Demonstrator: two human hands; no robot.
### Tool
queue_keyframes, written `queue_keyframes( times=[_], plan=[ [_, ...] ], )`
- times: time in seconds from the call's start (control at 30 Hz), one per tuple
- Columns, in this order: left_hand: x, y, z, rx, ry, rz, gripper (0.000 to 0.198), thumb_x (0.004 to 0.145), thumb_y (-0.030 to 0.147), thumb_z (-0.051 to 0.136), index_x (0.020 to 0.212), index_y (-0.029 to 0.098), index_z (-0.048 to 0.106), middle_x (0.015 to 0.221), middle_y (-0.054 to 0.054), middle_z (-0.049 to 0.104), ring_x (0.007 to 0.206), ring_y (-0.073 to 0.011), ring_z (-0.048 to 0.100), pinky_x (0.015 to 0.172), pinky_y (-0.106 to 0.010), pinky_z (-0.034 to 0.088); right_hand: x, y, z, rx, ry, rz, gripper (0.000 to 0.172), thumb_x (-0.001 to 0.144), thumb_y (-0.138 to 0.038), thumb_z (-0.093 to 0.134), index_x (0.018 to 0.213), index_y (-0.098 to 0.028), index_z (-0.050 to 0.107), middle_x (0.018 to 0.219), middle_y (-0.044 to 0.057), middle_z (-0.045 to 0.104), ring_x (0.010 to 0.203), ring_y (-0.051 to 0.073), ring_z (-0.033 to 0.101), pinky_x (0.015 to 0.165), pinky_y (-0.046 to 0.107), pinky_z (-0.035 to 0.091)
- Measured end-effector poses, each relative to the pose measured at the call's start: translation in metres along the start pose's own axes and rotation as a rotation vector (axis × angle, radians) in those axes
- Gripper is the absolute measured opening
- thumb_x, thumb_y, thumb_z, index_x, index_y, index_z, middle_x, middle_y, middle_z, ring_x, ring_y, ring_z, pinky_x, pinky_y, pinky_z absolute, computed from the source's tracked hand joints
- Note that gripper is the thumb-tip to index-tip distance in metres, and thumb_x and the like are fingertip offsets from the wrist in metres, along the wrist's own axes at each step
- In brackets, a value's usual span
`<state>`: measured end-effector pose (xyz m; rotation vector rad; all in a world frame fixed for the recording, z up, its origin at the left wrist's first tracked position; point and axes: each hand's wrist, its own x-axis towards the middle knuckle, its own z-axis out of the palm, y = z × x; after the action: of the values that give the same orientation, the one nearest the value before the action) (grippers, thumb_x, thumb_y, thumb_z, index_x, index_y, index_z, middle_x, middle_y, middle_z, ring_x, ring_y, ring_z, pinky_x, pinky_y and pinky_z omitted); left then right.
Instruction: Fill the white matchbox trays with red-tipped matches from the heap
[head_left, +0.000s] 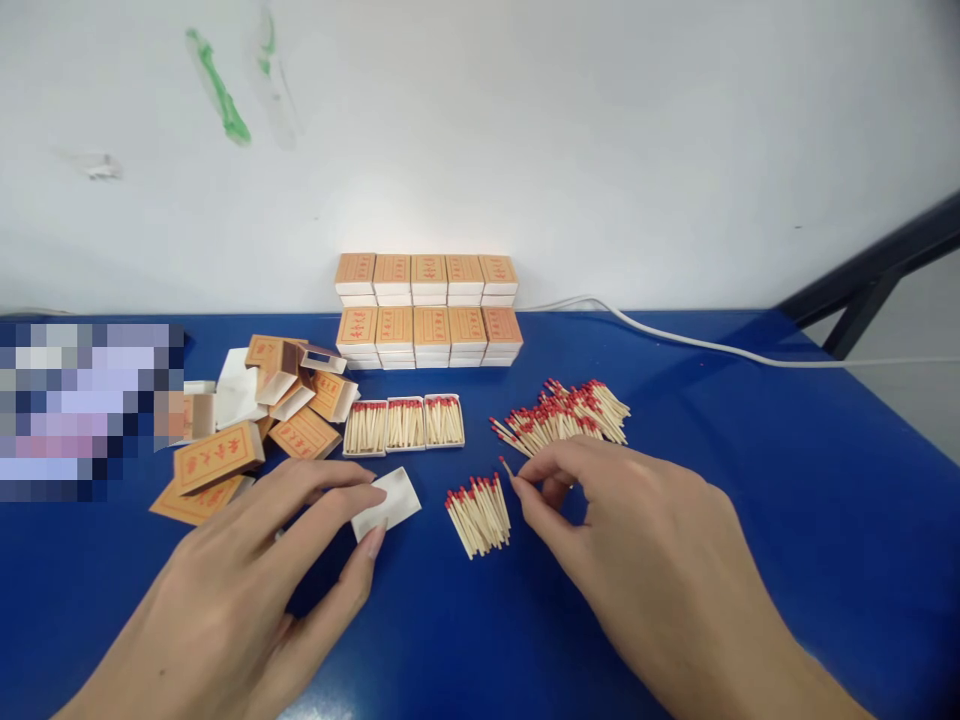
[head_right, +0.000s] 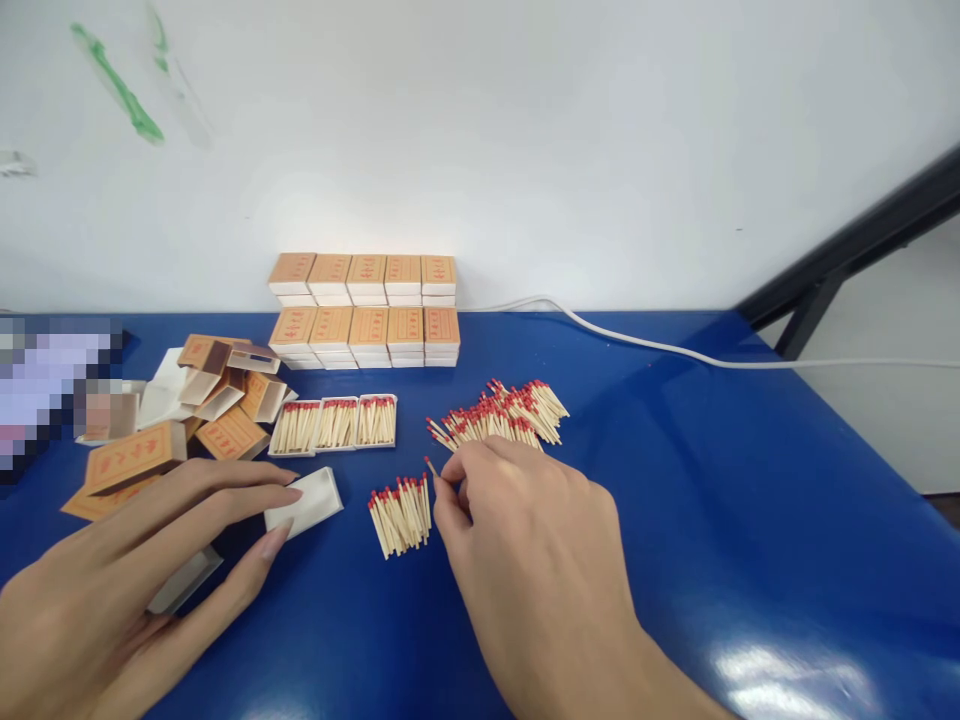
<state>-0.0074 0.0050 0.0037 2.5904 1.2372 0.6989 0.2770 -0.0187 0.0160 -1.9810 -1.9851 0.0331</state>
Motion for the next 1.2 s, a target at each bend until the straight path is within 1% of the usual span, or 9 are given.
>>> queue_keyframes(
  times=[0.13, 0.27, 0.57, 0.63, 0.7, 0.8, 0.93, 1.0, 1.2],
  plan=[
    [-0.002, -0.002, 0.000, 0.006, 0.006, 0.000, 0.021, 0.117, 0.043, 0.058, 0.129, 0.032, 0.071, 0.129, -0.002, 0.077, 0.107, -0.0196, 0.081, 0.093, -0.031, 0.071, 0.002, -0.003, -0.004, 0.131, -0.130, 0.081, 0.020, 0.084, -0.019, 0.083, 0.071, -0.034, 0.080, 0.066, -0.010, 0.077, 0.056, 0.018, 0.071, 0.053, 0.033, 0.036],
    [-0.004, -0.004, 0.001, 0.012, 0.011, -0.002, 0.021, 0.116, 0.043, 0.060, 0.130, 0.033, 0.071, 0.132, -0.002, 0.076, 0.111, -0.0203, 0.080, 0.097, -0.032, 0.070, 0.006, -0.005, -0.005, 0.220, -0.257, 0.128, 0.022, 0.085, -0.019, 0.083, 0.070, -0.036, 0.081, 0.066, -0.011, 0.077, 0.058, 0.017, 0.072, 0.054, 0.033, 0.038],
    [-0.003, -0.003, 0.002, 0.006, 0.003, -0.001, 0.021, 0.116, 0.043, 0.060, 0.130, 0.032, 0.072, 0.132, -0.002, 0.076, 0.108, -0.0197, 0.081, 0.095, -0.032, 0.071, 0.008, -0.001, -0.004, 0.247, -0.277, 0.112, 0.021, 0.091, -0.022, 0.083, 0.074, -0.033, 0.080, 0.067, -0.009, 0.078, 0.058, 0.017, 0.071, 0.054, 0.032, 0.037],
    [-0.004, -0.003, 0.001, 0.014, 0.013, 0.001, 0.021, 0.116, 0.043, 0.060, 0.129, 0.033, 0.072, 0.132, -0.002, 0.077, 0.108, -0.0201, 0.081, 0.094, -0.031, 0.071, 0.009, -0.001, -0.005, 0.233, -0.261, 0.105, 0.020, 0.093, -0.025, 0.083, 0.075, -0.033, 0.079, 0.068, -0.009, 0.078, 0.058, 0.017, 0.071, 0.054, 0.032, 0.037],
    [-0.005, -0.004, 0.001, 0.017, 0.019, 0.002, 0.020, 0.115, 0.043, 0.060, 0.129, 0.033, 0.072, 0.131, -0.002, 0.078, 0.109, -0.0208, 0.082, 0.091, -0.031, 0.071, 0.011, 0.000, -0.005, 0.178, -0.210, 0.104, 0.017, 0.091, -0.025, 0.084, 0.077, -0.033, 0.080, 0.068, -0.009, 0.078, 0.059, 0.018, 0.071, 0.053, 0.032, 0.036],
    [-0.007, -0.005, 0.001, 0.013, 0.016, -0.004, 0.022, 0.115, 0.044, 0.060, 0.129, 0.034, 0.073, 0.131, -0.002, 0.078, 0.106, -0.0212, 0.082, 0.090, -0.032, 0.072, 0.013, 0.002, -0.004, 0.041, -0.078, 0.109, 0.015, 0.090, -0.020, 0.084, 0.083, -0.034, 0.082, 0.071, -0.009, 0.079, 0.061, 0.021, 0.073, 0.052, 0.033, 0.035],
    [-0.007, -0.005, 0.001, 0.016, 0.009, -0.009, 0.022, 0.115, 0.043, 0.060, 0.130, 0.033, 0.073, 0.133, -0.001, 0.076, 0.108, -0.0204, 0.082, 0.097, -0.033, 0.071, 0.011, 0.005, 0.000, -0.067, 0.065, 0.052, 0.016, 0.091, -0.015, 0.081, 0.087, -0.030, 0.082, 0.076, -0.005, 0.080, 0.066, 0.024, 0.075, 0.052, 0.033, 0.035],
    [-0.006, -0.005, 0.001, 0.017, 0.007, 0.002, 0.022, 0.116, 0.043, 0.060, 0.131, 0.033, 0.072, 0.133, -0.001, 0.076, 0.109, -0.0195, 0.081, 0.098, -0.032, 0.071, 0.009, 0.006, 0.002, -0.091, 0.083, 0.019, 0.016, 0.092, -0.014, 0.078, 0.085, -0.029, 0.081, 0.076, -0.003, 0.080, 0.067, 0.025, 0.074, 0.053, 0.033, 0.035],
    [-0.004, -0.004, 0.001, 0.029, 0.006, 0.017, 0.022, 0.117, 0.044, 0.058, 0.130, 0.032, 0.071, 0.132, -0.001, 0.076, 0.111, -0.0178, 0.080, 0.097, -0.028, 0.069, 0.007, 0.008, 0.005, -0.105, 0.060, -0.022, 0.019, 0.090, -0.012, 0.077, 0.082, -0.028, 0.079, 0.076, -0.003, 0.079, 0.067, 0.024, 0.074, 0.053, 0.032, 0.033]
  ],
)
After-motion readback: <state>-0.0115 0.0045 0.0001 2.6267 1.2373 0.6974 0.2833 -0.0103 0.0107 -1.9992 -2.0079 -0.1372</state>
